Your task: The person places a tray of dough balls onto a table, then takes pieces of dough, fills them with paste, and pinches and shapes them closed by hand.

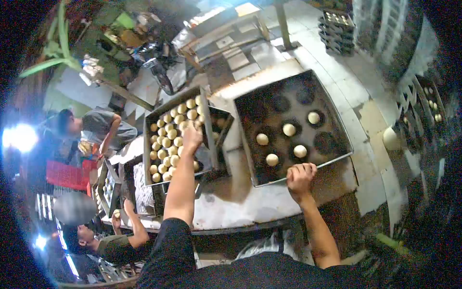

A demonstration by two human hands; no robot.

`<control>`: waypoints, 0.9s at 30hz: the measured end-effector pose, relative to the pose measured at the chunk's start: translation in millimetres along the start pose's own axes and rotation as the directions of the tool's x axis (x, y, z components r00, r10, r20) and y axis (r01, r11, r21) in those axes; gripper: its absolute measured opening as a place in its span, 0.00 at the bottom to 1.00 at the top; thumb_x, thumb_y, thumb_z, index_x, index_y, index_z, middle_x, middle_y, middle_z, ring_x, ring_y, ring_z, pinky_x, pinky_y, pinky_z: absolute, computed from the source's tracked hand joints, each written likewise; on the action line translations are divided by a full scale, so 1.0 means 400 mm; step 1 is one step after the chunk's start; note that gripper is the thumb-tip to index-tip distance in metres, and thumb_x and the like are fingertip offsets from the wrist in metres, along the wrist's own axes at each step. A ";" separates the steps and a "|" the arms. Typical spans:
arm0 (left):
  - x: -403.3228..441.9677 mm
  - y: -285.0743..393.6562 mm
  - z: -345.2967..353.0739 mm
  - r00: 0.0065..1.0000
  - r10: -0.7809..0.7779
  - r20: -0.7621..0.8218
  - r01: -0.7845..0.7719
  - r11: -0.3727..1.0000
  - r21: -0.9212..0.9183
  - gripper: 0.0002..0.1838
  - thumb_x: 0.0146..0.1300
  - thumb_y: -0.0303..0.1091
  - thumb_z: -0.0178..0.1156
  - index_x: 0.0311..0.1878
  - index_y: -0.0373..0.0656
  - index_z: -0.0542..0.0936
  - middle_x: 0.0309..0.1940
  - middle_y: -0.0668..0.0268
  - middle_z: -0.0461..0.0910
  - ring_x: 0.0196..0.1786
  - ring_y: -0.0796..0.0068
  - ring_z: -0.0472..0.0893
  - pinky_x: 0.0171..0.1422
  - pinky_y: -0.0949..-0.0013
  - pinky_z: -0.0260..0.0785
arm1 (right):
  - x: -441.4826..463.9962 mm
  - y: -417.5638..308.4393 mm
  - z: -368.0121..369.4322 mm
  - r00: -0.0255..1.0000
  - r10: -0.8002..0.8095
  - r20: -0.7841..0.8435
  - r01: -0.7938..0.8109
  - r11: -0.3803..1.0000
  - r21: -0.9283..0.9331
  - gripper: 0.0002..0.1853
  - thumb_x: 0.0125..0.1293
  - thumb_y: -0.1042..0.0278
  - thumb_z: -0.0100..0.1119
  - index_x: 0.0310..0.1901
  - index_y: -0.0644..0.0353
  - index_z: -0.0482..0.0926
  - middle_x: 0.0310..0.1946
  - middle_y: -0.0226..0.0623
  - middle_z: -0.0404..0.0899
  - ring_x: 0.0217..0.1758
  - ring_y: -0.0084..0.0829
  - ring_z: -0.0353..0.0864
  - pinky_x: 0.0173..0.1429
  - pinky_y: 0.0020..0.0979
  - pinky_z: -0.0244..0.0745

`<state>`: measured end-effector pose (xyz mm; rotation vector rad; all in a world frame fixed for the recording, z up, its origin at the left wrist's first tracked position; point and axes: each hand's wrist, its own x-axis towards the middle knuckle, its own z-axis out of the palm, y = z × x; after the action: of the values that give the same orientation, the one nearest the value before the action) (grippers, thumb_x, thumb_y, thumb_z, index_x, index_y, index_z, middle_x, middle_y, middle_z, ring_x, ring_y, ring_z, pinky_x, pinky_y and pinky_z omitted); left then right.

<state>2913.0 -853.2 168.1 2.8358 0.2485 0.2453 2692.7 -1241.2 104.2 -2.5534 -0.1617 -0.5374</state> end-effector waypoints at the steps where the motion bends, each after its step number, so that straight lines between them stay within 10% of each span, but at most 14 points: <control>1: -0.018 -0.018 -0.018 0.999 0.043 0.010 -0.043 0.999 0.002 0.24 0.63 0.41 0.58 0.59 0.37 0.78 0.42 0.38 0.84 0.48 0.36 0.83 0.54 0.46 0.76 | 0.012 -0.037 -0.042 1.000 0.000 0.013 0.000 1.000 0.029 0.05 0.67 0.70 0.59 0.39 0.57 0.84 0.41 0.36 0.84 0.49 0.40 0.79 0.65 0.44 0.65; 4: -0.163 -0.085 -0.154 0.981 0.007 -0.191 -0.058 0.964 -0.258 0.21 0.60 0.43 0.66 0.50 0.36 0.82 0.42 0.42 0.85 0.49 0.40 0.84 0.55 0.50 0.75 | 0.013 -0.242 -0.236 0.847 -0.372 0.379 -0.118 0.563 0.818 0.10 0.61 0.80 0.65 0.45 0.62 0.84 0.44 0.40 0.85 0.48 0.41 0.83 0.57 0.39 0.76; 7: -0.426 -0.190 -0.336 0.981 -0.187 -0.044 0.092 0.657 -0.748 0.18 0.68 0.40 0.60 0.52 0.33 0.81 0.47 0.58 0.83 0.49 0.70 0.80 0.56 0.67 0.72 | -0.079 -0.471 -0.302 0.390 -0.909 0.145 -0.571 -0.115 0.813 0.07 0.73 0.71 0.61 0.40 0.67 0.79 0.38 0.38 0.81 0.42 0.35 0.80 0.49 0.36 0.74; 13: -1.157 -0.511 -0.393 0.856 -0.452 0.249 0.148 -0.248 -0.957 0.17 0.73 0.35 0.49 0.59 0.37 0.74 0.50 0.61 0.77 0.50 0.65 0.78 0.58 0.59 0.74 | -0.405 -0.806 -0.184 0.067 -0.994 0.090 -0.694 0.018 0.720 0.17 0.79 0.63 0.55 0.33 0.66 0.70 0.29 0.32 0.67 0.34 0.26 0.66 0.40 0.36 0.63; 15: -1.425 -0.598 -0.347 0.806 -0.505 0.309 0.140 -0.345 -0.928 0.18 0.65 0.30 0.53 0.57 0.40 0.75 0.48 0.61 0.77 0.48 0.63 0.78 0.56 0.57 0.74 | -0.512 -0.903 -0.163 -0.041 -0.998 0.045 -0.739 0.060 0.671 0.21 0.81 0.58 0.52 0.32 0.65 0.67 0.28 0.31 0.64 0.33 0.25 0.63 0.39 0.35 0.60; 17: -1.660 -0.641 -0.321 0.682 -0.592 0.430 0.181 -0.433 -0.883 0.11 0.67 0.31 0.54 0.52 0.45 0.76 0.46 0.63 0.77 0.47 0.65 0.77 0.55 0.57 0.74 | -0.585 -0.982 -0.159 -0.143 -0.988 0.051 -0.759 0.142 0.635 0.23 0.81 0.56 0.52 0.29 0.64 0.65 0.27 0.31 0.64 0.33 0.25 0.63 0.39 0.34 0.60; 21: -1.916 -0.705 -0.351 0.527 -0.714 0.461 0.126 -0.471 -0.873 0.09 0.72 0.37 0.57 0.51 0.46 0.77 0.44 0.66 0.78 0.47 0.67 0.77 0.54 0.58 0.74 | -0.635 -1.151 -0.208 0.103 -0.994 -0.021 -0.888 -0.101 0.449 0.21 0.80 0.58 0.52 0.28 0.62 0.69 0.28 0.34 0.65 0.35 0.39 0.66 0.45 0.41 0.63; 27: -1.922 -0.783 -0.532 0.629 -0.759 0.166 -0.066 -0.265 -0.962 0.10 0.75 0.38 0.61 0.52 0.45 0.76 0.47 0.65 0.78 0.49 0.70 0.78 0.57 0.63 0.75 | -0.751 -1.332 -0.240 -0.181 -0.881 -0.437 -0.944 0.031 0.329 0.17 0.77 0.55 0.57 0.38 0.61 0.70 0.40 0.39 0.67 0.47 0.40 0.67 0.58 0.44 0.64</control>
<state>2080.6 -649.4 167.8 0.7989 0.7371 0.7340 2270.0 -836.7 307.1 0.2281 -1.3941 1.5828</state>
